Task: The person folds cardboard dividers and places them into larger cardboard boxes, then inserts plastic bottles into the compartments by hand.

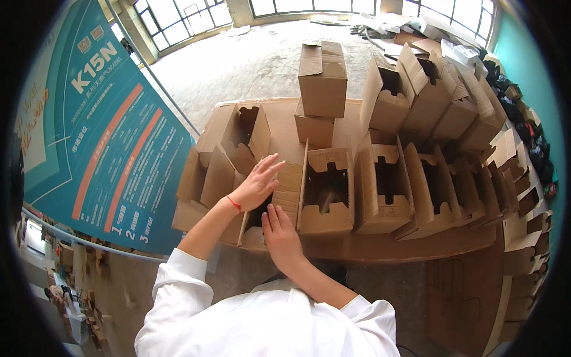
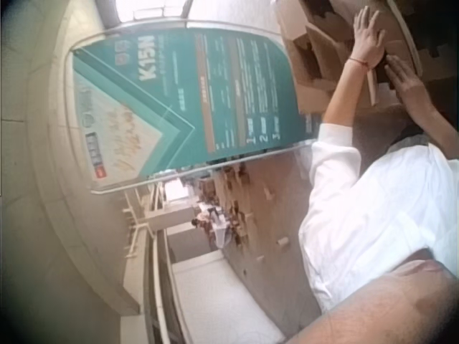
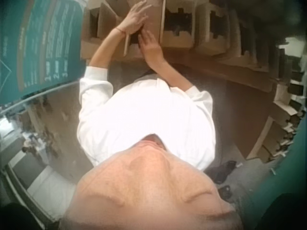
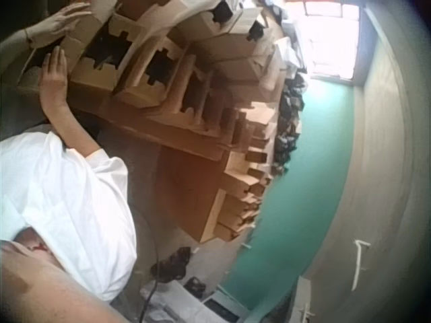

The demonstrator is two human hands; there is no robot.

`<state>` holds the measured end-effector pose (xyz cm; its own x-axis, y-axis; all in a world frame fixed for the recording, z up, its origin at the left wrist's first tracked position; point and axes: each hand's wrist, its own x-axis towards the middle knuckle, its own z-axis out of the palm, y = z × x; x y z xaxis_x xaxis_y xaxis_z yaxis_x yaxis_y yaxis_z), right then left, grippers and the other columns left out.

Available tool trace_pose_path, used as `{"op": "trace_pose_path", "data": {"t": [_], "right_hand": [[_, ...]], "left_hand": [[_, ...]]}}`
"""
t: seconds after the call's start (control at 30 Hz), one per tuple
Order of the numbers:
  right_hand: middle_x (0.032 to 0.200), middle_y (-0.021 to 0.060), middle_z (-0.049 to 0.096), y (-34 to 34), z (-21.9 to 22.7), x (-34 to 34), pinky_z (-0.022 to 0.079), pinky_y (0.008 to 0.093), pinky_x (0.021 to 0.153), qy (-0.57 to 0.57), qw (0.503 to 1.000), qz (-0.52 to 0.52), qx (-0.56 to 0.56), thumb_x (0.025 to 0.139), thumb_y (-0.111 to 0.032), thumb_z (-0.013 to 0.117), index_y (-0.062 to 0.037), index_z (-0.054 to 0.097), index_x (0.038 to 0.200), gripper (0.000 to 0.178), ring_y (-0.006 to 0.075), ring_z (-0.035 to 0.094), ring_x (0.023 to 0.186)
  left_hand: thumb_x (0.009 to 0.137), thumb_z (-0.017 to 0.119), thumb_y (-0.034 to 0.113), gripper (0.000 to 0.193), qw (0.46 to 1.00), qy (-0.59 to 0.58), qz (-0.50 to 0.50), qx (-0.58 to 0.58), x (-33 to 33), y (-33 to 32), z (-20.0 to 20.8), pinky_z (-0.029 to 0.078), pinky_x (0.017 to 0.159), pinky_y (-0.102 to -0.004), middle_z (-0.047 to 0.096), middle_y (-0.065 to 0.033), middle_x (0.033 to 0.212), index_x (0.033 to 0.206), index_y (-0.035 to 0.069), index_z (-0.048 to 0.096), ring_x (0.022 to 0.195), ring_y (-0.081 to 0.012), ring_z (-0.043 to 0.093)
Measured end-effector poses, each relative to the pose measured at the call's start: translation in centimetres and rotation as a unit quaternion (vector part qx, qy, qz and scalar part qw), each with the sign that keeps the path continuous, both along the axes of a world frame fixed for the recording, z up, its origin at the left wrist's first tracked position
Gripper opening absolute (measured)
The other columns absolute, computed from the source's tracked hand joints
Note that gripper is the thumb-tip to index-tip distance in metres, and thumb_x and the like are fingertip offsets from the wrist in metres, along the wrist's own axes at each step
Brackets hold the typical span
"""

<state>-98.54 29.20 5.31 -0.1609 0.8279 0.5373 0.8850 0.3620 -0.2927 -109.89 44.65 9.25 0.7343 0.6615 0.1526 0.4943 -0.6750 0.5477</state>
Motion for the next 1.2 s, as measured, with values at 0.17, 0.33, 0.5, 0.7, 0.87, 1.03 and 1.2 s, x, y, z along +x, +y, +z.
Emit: {"op": "trace_pose_path", "data": {"t": [0.17, 0.33, 0.5, 0.7, 0.87, 1.03, 1.2], "right_hand": [[0.129, 0.0256, 0.051, -0.3, 0.3, 0.5, 0.04, 0.0421, 0.105, 0.043, 0.993, 0.065, -0.094, 0.07, -0.02, 0.076, 0.0078, 0.049, 0.126, 0.068, 0.0388, 0.047, 0.125], [0.128, 0.0247, 0.051, -0.9, 0.3, 1.1, 0.032, 0.0425, 0.11, 0.024, 0.989, 0.079, -0.118, 0.066, -0.04, 0.08, 0.0102, 0.048, 0.127, 0.085, 0.0385, 0.043, 0.127], [0.129, 0.0235, 0.051, -0.7, -0.4, 1.0, 0.026, 0.0436, 0.114, -0.068, 0.986, 0.08, -0.133, 0.067, -0.053, 0.076, 0.0082, 0.049, 0.127, 0.09, 0.037, 0.043, 0.128], [0.132, 0.0236, 0.049, -0.9, -0.7, 1.3, 0.027, 0.0462, 0.113, -0.011, 0.991, 0.085, -0.099, 0.067, -0.043, 0.078, 0.0055, 0.047, 0.126, 0.082, 0.0369, 0.041, 0.13], [0.137, 0.0195, 0.047, -1.5, -1.0, 1.6, 0.033, 0.0453, 0.111, 0.067, 0.989, 0.13, -0.034, 0.069, -0.029, 0.081, -0.0018, 0.05, 0.127, 0.071, 0.0328, 0.043, 0.132], [0.138, 0.0079, 0.051, -1.2, -0.8, 1.4, 0.031, 0.0397, 0.112, 0.01, 0.989, 0.143, 0.036, 0.074, -0.024, 0.074, -0.0113, 0.053, 0.13, 0.061, 0.0255, 0.047, 0.129], [0.132, 0.014, 0.055, -0.3, -0.7, 1.3, 0.037, 0.0387, 0.109, 0.015, 0.994, 0.111, -0.017, 0.08, -0.014, 0.063, -0.0015, 0.057, 0.124, 0.047, 0.0259, 0.051, 0.126]], "left_hand": [[0.098, 0.041, 0.044, 0.063, 0.994, 0.1, 0.021, 0.041, 1.7, -2.5, -2.7, 0.01, 0.116, -0.0561, 0.021, -0.0151, 0.156, 0.15, 0.014, 0.027, 0.146, -0.0294, 0.015], [0.097, 0.037, 0.052, 0.065, 0.983, 0.16, 0.028, 0.081, 2.5, -3.0, -3.9, 0.005, 0.117, -0.0539, 0.018, -0.0138, 0.158, 0.151, 0.016, 0.027, 0.147, -0.0273, 0.014], [0.096, 0.04, 0.05, 0.065, 0.982, 0.158, 0.035, 0.102, 2.4, -3.1, -4.7, 0.006, 0.117, -0.0533, 0.018, -0.0137, 0.158, 0.151, 0.016, 0.028, 0.147, -0.0268, 0.014], [0.094, 0.052, 0.036, 0.063, 0.996, 0.065, 0.057, -0.024, -0.7, -5.4, -1.0, 0.014, 0.116, -0.0481, 0.019, -0.0191, 0.156, 0.149, 0.013, 0.032, 0.145, -0.0337, 0.016], [0.093, 0.056, 0.025, 0.061, 0.961, -0.178, 0.191, -0.097, -4.9, -12.1, -2.1, 0.02, 0.115, -0.0418, 0.02, -0.028, 0.153, 0.147, 0.007, 0.035, 0.143, -0.0401, 0.019], [0.092, 0.053, 0.019, 0.046, 0.95, -0.148, 0.273, -0.008, -3.5, -13.8, -4.2, 0.042, 0.101, -0.0406, 0.039, -0.028, 0.143, 0.136, 0.004, 0.051, 0.126, -0.0409, 0.047], [0.089, 0.049, 0.008, 0.043, 0.938, -0.153, 0.309, 0.024, -1.3, -11.6, -4.8, 0.046, 0.097, -0.0418, 0.043, -0.0277, 0.139, 0.131, 0.009, 0.056, 0.119, -0.0424, 0.052]]}}
